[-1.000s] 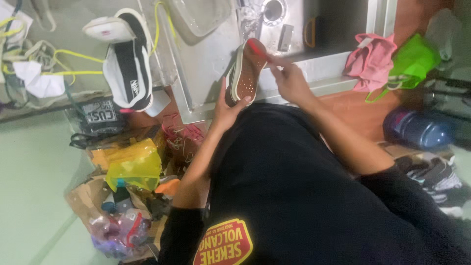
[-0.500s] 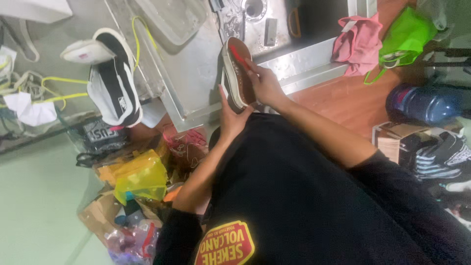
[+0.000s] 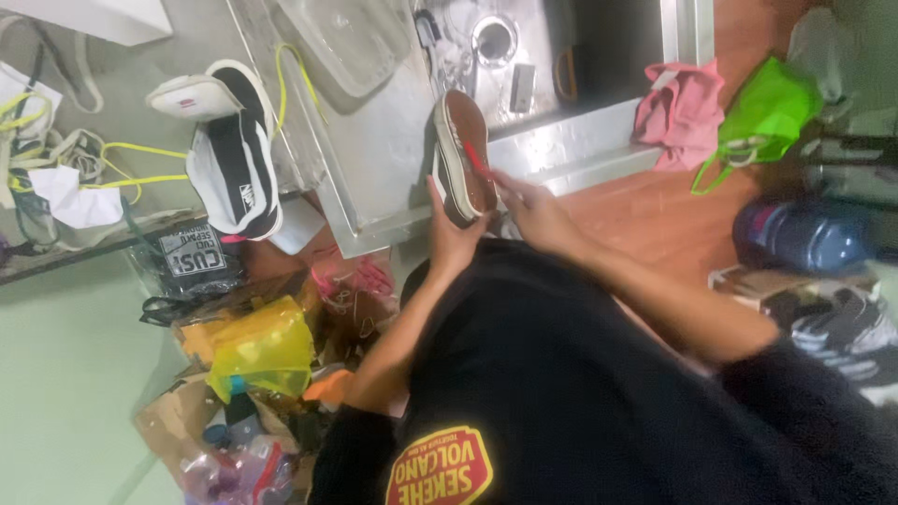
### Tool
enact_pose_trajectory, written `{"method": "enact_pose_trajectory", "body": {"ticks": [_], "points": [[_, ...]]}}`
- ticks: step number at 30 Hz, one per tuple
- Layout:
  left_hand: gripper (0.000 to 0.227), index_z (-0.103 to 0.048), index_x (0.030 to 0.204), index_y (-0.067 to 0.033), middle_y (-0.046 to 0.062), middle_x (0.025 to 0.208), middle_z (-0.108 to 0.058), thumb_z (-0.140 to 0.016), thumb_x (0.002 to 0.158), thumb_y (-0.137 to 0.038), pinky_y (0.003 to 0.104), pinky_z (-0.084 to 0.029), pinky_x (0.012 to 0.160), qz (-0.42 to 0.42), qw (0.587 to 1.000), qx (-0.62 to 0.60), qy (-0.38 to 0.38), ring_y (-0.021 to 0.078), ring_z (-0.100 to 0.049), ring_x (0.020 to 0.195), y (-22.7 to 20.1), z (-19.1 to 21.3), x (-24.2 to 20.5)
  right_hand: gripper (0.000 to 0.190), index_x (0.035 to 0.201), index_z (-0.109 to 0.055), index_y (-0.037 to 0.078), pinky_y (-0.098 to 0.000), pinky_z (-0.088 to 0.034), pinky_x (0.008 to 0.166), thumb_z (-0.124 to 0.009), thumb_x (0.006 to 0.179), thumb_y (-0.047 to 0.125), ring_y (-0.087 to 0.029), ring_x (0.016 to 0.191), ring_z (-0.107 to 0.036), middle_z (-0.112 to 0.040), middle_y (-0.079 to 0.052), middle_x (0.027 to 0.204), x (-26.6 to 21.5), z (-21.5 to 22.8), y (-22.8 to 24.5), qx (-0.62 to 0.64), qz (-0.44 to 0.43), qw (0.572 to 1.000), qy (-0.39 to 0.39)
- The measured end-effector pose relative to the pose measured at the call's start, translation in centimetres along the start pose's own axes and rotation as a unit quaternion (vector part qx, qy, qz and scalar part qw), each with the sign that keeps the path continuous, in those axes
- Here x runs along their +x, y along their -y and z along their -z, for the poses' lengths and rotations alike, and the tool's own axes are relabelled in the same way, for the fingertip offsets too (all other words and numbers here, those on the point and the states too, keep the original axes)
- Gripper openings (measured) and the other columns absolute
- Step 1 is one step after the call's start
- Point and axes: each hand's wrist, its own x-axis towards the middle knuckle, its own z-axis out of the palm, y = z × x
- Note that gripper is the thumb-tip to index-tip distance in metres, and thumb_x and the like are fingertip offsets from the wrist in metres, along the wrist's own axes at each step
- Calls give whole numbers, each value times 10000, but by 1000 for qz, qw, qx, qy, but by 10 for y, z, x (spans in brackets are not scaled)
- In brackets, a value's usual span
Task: The person washes a pair of shoes in a sink by applying a cleaning solution and scrubbing the soles and uppers with a brush.
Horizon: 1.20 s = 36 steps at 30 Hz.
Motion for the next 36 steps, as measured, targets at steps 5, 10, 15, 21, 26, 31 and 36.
{"method": "enact_pose_trajectory", "body": {"ticks": [5, 10, 15, 21, 26, 31, 36], "points": [[1128, 40, 1568, -132, 296, 1556, -210, -774, 787, -153, 570, -265, 1131, -16, 1000, 1, 7, 443, -236, 1428, 11, -2, 1, 348, 1290, -620, 87, -467, -452, 992, -531, 1001, 258, -337, 1161, -585, -653, -172, 1207, 52, -17, -48, -8, 13, 999, -34], [1139, 42, 1568, -143, 275, 1576, -156, -773, 778, -235, 548, -246, 1151, 4, 1000, -15, 19, 428, -199, 1439, 5, 2, -2, 385, 1342, -561, 76, -552, -411, 1030, -493, 975, 169, -442, 1187, -531, -610, -239, 1247, 4, 2, 7, 8, -8, 1000, -5], [1062, 50, 1560, -90, 306, 1576, -102, -702, 812, -115, 564, -192, 1161, 5, 999, -36, 38, 453, -132, 1448, 6, 3, -6, 382, 1342, -568, 101, -556, -406, 1033, -496, 971, 161, -435, 1188, -529, -606, -200, 1267, 33, -10, 2, -2, -18, 1000, -5], [1248, 25, 1569, -117, 269, 1585, -127, -860, 718, -337, 535, -219, 1163, 19, 998, -41, 34, 409, -160, 1453, 3, 10, -2, 380, 1357, -562, 170, -483, -467, 1000, -533, 983, 233, -338, 1159, -579, -628, -124, 1256, 19, -14, -31, -56, -11, 998, -11], [1101, 24, 1557, -97, 308, 1564, -143, -768, 810, -258, 528, -199, 1189, 13, 999, -28, 42, 446, -176, 1442, 0, 11, -1, 414, 1399, -529, 189, -567, -459, 956, -477, 989, 196, -413, 1104, -599, -645, -194, 1197, 20, -4, -54, -114, -22, 993, 34], [1077, 3, 1570, -131, 285, 1570, -163, -760, 818, -246, 544, -222, 1164, 24, 999, -15, 29, 431, -193, 1442, 5, 14, 7, 359, 1328, -594, 195, -509, -488, 922, -508, 983, 243, -377, 1098, -609, -675, -166, 1152, 29, -6, -7, -58, -36, 998, 4], [1184, 20, 1564, -116, 303, 1558, -179, -818, 748, -295, 563, -249, 1155, 37, 998, -16, 45, 447, -218, 1427, -2, 17, 6, 385, 1329, -592, 133, -513, -465, 974, -537, 951, 188, -392, 1156, -567, -653, -192, 1201, -4, -3, 14, -32, -76, 997, 9]]}}
